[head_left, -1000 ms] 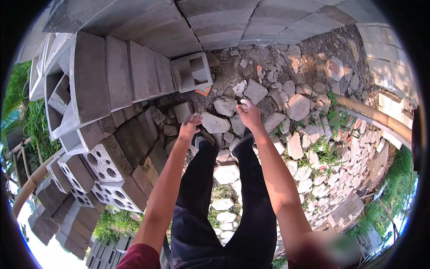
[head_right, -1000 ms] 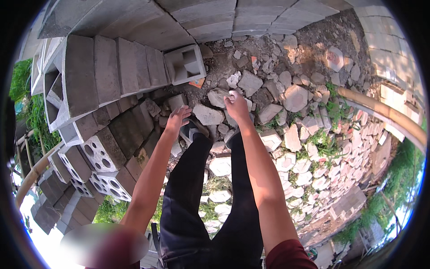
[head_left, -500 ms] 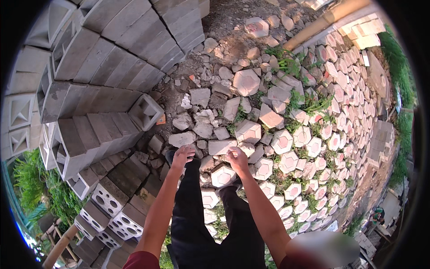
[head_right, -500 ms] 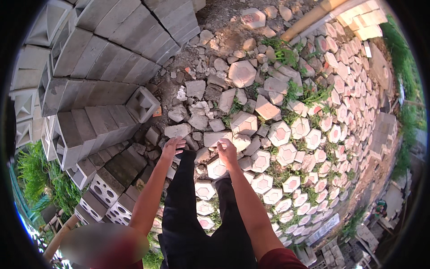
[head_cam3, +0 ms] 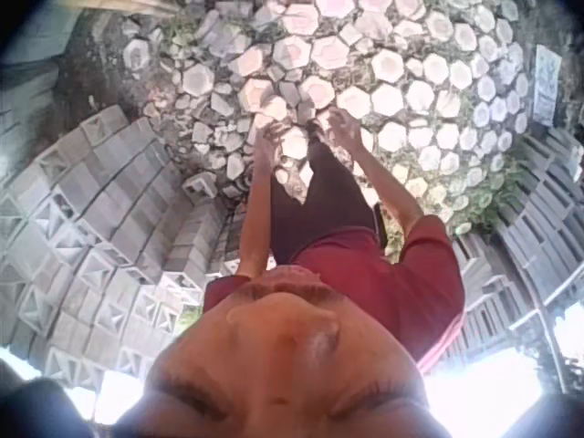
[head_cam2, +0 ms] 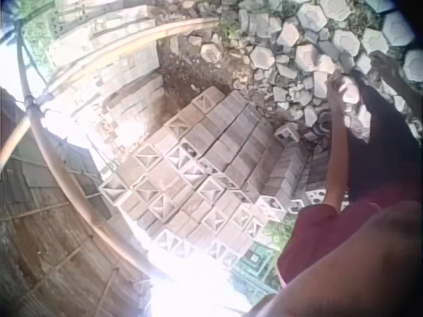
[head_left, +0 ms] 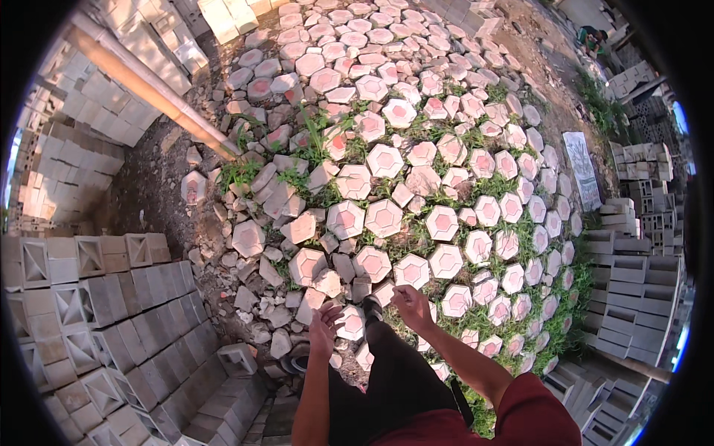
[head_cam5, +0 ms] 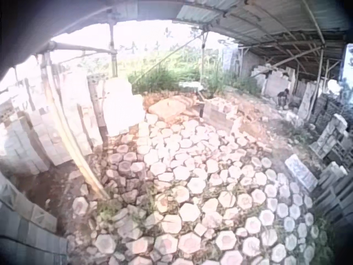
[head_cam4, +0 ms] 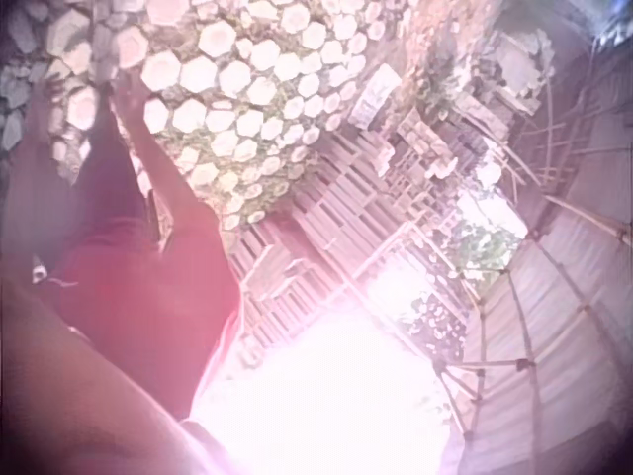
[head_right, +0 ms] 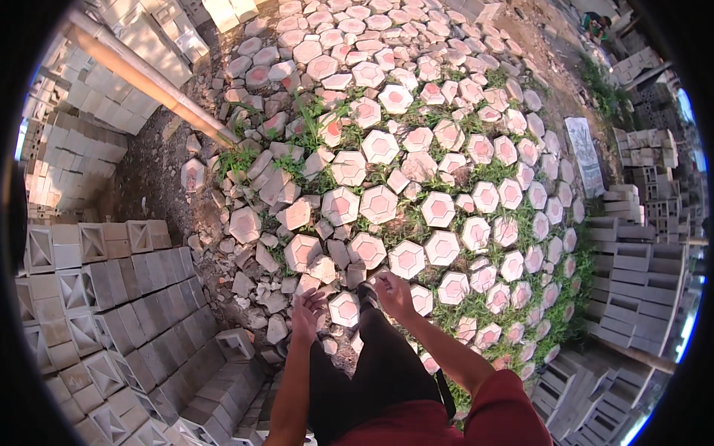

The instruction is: The person moves hollow concrete masonry blocks one at a time from a small pile on the ground and stacks them neatly onto larger existing stacks in a manufacturing yard.

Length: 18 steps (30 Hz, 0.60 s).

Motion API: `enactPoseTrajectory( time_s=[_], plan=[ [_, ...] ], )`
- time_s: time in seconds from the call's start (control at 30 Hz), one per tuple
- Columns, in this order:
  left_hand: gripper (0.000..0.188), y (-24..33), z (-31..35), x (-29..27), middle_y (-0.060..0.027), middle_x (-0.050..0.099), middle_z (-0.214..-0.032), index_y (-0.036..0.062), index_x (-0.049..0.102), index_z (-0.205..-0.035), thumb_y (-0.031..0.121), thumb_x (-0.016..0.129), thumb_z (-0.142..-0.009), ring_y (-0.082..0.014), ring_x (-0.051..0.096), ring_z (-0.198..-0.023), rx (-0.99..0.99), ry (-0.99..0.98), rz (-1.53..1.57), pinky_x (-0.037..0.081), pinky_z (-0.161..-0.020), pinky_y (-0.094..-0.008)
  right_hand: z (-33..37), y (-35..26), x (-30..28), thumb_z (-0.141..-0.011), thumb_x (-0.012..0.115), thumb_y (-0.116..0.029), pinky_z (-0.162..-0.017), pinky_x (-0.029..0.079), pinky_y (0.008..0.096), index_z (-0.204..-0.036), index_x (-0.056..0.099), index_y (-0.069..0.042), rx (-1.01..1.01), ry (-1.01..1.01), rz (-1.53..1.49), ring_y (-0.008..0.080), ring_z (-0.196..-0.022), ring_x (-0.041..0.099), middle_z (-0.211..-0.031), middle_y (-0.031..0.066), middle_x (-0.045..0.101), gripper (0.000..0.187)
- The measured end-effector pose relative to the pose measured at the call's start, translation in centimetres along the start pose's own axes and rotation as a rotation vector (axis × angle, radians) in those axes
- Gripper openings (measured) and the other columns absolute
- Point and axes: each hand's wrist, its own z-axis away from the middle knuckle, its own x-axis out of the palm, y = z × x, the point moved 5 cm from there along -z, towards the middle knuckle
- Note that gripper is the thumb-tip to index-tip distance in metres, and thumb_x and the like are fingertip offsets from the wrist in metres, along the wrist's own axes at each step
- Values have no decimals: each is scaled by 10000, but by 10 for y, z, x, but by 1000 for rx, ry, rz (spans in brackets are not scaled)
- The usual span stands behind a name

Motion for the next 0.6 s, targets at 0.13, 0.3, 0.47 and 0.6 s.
enactPoseTrajectory(
  time_s=[0.13, 0.3, 0.47, 0.6],
  plan=[
    [589, 13, 11, 110, -149, 580, -1110, 1, 457, -1229, 501, 288, -968, -242, 557, -1010, -65, -138, -161, 458, -839, -371, 34, -4, -86, -882, 548, -199, -658, 499, 268, -990, 600, 18, 137, 203, 19, 151, -695, 637, -780, 109, 663, 248],
    [277, 48, 5, 202, -102, 622, -1054, 41, 554, -1105, 233, 419, -957, -194, 601, -931, -45, -269, -476, 476, -796, -342, 36, -43, -146, -890, 538, -179, -654, 503, 265, -974, 599, 26, 137, 438, -147, 145, -702, 643, -776, 108, 664, 230],
    [221, 95, -27, 258, -76, 644, -992, 58, 586, -1041, 220, 466, -951, -146, 607, -866, 92, -358, -593, 501, -752, -292, 13, -71, -182, -902, 530, -160, -648, 504, 269, -977, 584, 56, 72, 584, -284, 144, -693, 635, -768, 112, 656, 235],
    [268, 121, -76, 281, -90, 650, -971, 41, 571, -1053, 255, 443, -958, -169, 622, -852, 65, -305, -573, 508, -728, -299, -25, -96, -218, -897, 549, -198, -614, 477, 268, -946, 600, 40, 7, 632, -228, 131, -636, 602, -717, 97, 641, 248]
  ],
)
